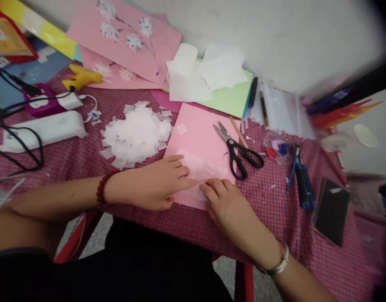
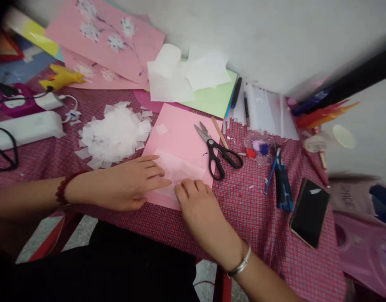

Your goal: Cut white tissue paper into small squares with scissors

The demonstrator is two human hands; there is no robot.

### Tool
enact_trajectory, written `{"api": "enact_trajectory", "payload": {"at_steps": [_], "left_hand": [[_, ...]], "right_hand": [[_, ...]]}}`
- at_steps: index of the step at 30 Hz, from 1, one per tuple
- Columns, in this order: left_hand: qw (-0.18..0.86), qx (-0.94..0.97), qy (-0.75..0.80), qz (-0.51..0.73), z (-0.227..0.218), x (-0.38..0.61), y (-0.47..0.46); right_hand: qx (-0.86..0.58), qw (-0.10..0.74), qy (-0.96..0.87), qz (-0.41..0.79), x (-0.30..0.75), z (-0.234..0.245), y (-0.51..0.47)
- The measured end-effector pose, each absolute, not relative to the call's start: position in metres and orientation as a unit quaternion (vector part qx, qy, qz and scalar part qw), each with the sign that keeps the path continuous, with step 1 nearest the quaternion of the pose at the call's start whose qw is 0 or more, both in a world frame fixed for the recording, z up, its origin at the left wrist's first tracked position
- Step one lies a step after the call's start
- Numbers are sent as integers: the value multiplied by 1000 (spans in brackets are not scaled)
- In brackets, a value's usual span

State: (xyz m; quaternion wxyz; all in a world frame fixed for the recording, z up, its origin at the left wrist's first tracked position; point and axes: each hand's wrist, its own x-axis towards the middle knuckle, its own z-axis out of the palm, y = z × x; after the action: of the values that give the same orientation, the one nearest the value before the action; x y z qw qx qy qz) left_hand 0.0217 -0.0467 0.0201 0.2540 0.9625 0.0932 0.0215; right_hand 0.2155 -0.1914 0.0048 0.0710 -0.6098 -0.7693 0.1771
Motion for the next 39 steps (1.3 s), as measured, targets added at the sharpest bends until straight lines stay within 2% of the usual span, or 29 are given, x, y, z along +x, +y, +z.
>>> {"api": "enact_trajectory", "payload": {"at_steps": [3,8,11,15,19,23,30,39], "left_hand": [[265,962,62,22,7,23,-47],[281,953,103,53,-14,22,-42],[308,938,137,78,-18,22,-35],[359,913,171,87,-15,24,-27],[363,910,181,89,-15,27,-27],[316,927,163,115,-16,30,-31],[229,957,137,115,-19,26,-30],[251,951,144,113,-24,28,-26]], "right_hand": [[-620,122,-753,181,224,-5,-186],[-624,313,-650,300,249,-18,-180],[-629,353,-602,341,257,-20,-178],[-633,353,-589,357,260,-17,-181],[-604,324,-629,367,254,-13,-190],[-612,240,-704,270,239,-13,-194],[-662,210,-715,85,239,-19,-190],[-659,222,-705,142,242,-18,-188]]}}
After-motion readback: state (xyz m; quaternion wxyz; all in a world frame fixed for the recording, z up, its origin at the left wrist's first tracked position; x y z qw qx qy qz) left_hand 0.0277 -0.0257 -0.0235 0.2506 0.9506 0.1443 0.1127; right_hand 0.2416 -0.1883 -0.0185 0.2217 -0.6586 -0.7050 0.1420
